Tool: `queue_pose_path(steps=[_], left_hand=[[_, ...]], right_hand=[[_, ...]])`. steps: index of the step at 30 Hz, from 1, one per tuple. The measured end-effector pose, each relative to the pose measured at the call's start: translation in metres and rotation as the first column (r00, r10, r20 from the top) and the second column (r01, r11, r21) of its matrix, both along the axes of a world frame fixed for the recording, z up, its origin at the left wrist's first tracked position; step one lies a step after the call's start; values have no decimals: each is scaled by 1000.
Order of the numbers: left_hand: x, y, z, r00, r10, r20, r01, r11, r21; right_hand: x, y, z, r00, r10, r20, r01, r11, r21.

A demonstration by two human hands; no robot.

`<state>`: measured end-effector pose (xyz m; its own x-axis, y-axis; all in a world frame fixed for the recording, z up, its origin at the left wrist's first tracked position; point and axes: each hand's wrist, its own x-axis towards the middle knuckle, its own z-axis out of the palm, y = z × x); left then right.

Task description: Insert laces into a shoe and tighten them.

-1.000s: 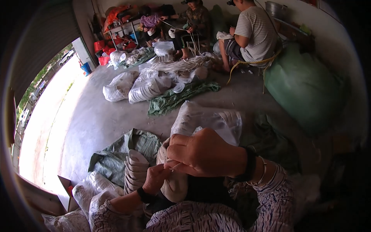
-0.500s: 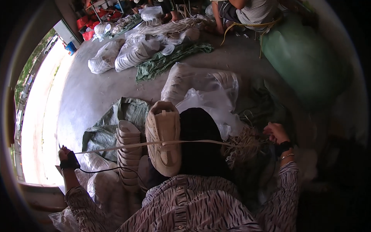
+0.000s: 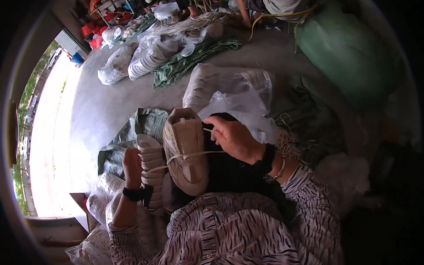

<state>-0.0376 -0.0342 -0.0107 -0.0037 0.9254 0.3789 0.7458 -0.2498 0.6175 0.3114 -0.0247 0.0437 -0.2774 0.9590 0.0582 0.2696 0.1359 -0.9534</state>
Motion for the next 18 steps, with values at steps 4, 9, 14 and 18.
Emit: queue_pose_path(steps=[4, 9, 14, 18], left_hand=[[94, -16, 33, 888, -89, 450, 206, 954, -217], [92, -34, 34, 845, -54, 532, 366, 783, -503], [88, -38, 50, 922, -207, 327, 367, 740, -564], [92, -28, 39, 856, -35, 515, 279, 871, -404]], right_hand=[[-14, -18, -14, 972, 104, 210, -108, 994, 4], [-18, -32, -23, 955, 40, 295, -72, 992, 100], [-20, -24, -22, 972, 18, 234, -34, 997, 65], [-18, -20, -22, 947, -16, 320, -28, 991, 132]])
